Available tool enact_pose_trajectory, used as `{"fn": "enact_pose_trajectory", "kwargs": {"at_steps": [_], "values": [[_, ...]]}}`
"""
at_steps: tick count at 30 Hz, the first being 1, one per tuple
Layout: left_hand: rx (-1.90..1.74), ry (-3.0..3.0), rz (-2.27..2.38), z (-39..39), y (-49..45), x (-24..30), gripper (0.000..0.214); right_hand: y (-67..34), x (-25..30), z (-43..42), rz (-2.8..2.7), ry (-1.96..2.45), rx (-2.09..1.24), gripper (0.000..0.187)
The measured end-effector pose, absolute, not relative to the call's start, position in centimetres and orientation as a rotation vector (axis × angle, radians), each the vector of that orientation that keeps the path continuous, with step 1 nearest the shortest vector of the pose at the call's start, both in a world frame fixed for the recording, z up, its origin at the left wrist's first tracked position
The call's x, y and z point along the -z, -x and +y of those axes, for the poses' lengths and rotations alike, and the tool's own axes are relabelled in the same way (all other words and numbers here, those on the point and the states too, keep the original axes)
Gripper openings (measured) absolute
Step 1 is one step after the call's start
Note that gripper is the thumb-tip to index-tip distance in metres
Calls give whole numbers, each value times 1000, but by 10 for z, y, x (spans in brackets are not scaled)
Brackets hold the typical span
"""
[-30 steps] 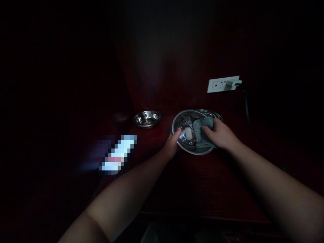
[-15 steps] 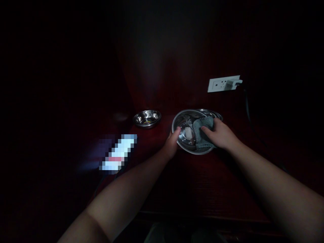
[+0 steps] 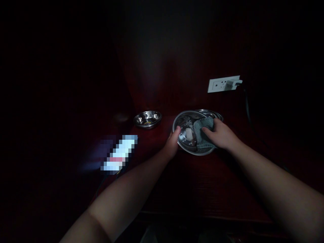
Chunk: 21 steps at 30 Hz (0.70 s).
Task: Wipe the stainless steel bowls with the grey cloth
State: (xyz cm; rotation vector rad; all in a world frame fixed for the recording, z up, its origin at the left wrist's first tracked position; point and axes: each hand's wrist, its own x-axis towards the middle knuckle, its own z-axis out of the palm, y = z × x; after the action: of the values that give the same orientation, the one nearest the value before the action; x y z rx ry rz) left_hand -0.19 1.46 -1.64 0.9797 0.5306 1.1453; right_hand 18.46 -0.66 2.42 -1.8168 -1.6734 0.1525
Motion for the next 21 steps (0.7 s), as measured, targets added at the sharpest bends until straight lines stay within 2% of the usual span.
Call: {"fn": "enact_pose_trajectory", "kwargs": {"at_steps": [21], "values": [[-1203, -942, 538, 16, -2, 18, 58, -187, -21, -3, -1672, 1784, -177, 45]]}}
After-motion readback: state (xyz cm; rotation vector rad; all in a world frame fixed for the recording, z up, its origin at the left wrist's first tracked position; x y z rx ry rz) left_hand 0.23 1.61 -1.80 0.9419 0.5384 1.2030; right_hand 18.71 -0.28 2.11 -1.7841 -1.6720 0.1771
